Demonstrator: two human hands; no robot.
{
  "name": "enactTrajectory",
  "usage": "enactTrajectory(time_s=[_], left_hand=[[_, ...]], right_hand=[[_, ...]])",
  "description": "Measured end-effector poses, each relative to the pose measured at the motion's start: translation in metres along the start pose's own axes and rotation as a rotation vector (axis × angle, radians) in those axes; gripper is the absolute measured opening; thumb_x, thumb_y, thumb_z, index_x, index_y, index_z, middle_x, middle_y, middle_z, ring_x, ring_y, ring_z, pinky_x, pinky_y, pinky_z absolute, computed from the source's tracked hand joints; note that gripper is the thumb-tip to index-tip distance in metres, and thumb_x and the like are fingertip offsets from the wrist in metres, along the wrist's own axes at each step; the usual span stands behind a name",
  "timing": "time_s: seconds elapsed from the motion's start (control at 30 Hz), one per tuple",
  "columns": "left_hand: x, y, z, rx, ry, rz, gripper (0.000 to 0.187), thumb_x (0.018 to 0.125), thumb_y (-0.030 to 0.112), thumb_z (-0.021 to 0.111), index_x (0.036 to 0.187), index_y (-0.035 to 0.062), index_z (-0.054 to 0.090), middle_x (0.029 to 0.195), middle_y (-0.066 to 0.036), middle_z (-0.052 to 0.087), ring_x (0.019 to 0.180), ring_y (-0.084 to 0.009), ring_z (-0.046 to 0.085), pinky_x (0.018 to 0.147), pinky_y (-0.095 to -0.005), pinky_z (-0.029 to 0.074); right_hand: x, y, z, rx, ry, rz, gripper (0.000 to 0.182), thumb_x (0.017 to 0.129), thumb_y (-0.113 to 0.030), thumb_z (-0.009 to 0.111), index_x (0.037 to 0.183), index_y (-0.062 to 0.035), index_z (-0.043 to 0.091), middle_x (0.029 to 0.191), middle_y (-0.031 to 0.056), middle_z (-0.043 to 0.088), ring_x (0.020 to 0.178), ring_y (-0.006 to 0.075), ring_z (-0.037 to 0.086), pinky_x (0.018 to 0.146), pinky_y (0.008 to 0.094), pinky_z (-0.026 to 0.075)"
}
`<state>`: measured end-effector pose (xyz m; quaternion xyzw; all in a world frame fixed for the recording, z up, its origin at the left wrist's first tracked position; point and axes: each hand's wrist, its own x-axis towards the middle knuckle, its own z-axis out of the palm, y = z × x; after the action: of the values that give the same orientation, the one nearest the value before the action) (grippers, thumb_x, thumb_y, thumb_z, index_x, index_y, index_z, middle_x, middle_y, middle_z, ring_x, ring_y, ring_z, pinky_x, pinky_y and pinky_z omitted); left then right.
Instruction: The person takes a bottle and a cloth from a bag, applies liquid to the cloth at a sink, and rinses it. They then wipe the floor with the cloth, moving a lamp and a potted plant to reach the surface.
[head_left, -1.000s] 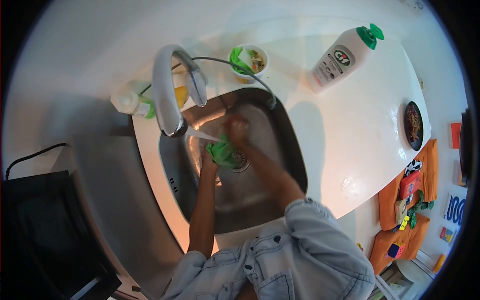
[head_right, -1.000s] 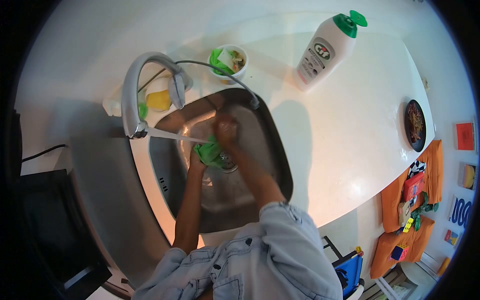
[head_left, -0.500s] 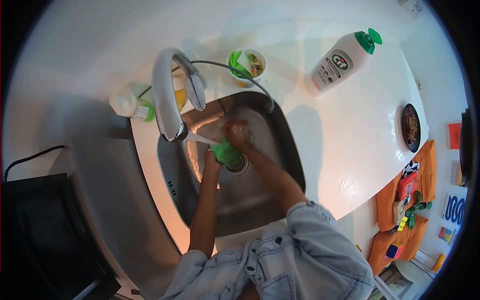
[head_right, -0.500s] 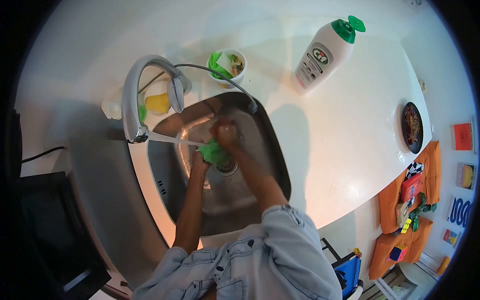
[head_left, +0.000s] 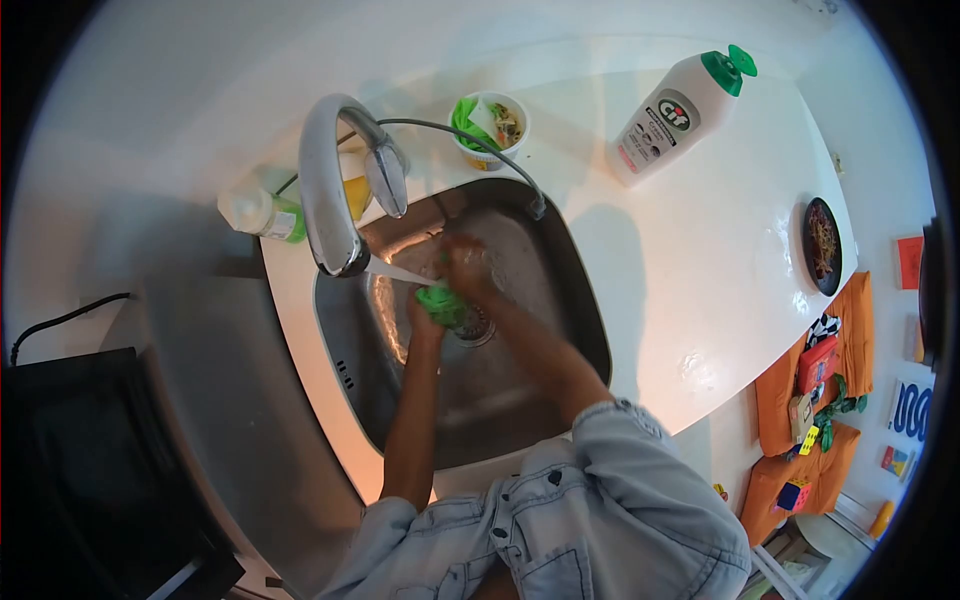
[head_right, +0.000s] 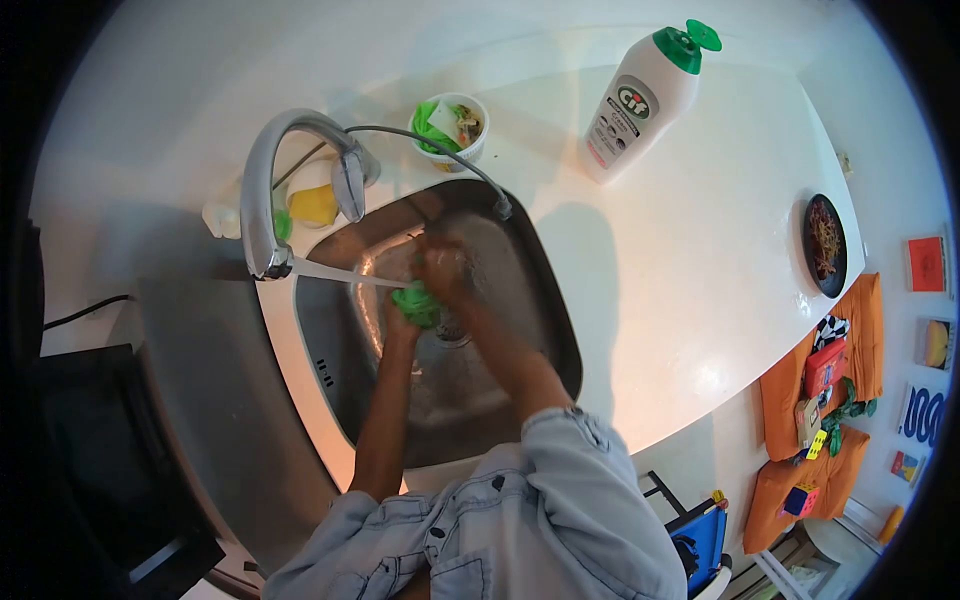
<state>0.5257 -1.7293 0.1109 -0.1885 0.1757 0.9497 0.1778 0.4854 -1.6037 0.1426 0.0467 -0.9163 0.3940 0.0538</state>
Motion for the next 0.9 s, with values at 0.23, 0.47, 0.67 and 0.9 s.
enactTrajectory(time_s=[0.23,0.47,0.67,0.9], left_hand=[[0.005,-0.007,-0.075,0.157,0.193,-0.02,0.036,0.09,0.037,0.048,0.11,0.0082,0.053,0.108,-0.005,0.057,0.101,-0.0198,0.054,0.087,-0.0378,0.044],[0.012,-0.012,-0.006,1.516,0.297,0.164,0.031,0.089,0.033,0.052,0.107,0.0072,0.053,0.097,-0.003,0.058,0.09,-0.0174,0.056,0.077,-0.0347,0.046],[0.025,0.005,0.026,0.939,0.213,0.221,0.028,0.086,0.028,0.054,0.097,0.0023,0.056,0.087,-0.009,0.061,0.078,-0.0197,0.06,0.067,-0.0354,0.048],[-0.032,0.034,0.109,1.9,0.417,0.618,0.022,0.081,0.019,0.056,0.095,0.002,0.059,0.083,-0.023,0.062,0.081,-0.0392,0.06,0.067,-0.0441,0.047]], right_hand=[[-0.05,-0.011,0.04,-0.058,0.152,0.051,0.047,0.071,-0.038,0.065,0.11,-0.0129,0.059,0.1,0.0166,0.06,0.099,0.0333,0.055,0.087,0.0496,0.039],[-0.023,-0.002,0.049,0.304,-0.027,0.291,0.034,0.071,-0.03,0.066,0.097,-0.0089,0.065,0.099,0.0163,0.062,0.088,0.0359,0.06,0.079,0.0456,0.045],[0.011,-0.008,-0.007,-0.474,0.154,-0.061,0.043,0.079,-0.051,0.054,0.094,-0.012,0.064,0.097,0.0142,0.062,0.089,0.0316,0.058,0.081,0.0398,0.043],[0.044,-0.074,-0.064,0.153,-0.662,-0.196,0.069,0.081,-0.069,0.035,0.093,-0.0079,0.066,0.087,0.0181,0.065,0.086,0.0342,0.061,0.077,0.0393,0.045]])
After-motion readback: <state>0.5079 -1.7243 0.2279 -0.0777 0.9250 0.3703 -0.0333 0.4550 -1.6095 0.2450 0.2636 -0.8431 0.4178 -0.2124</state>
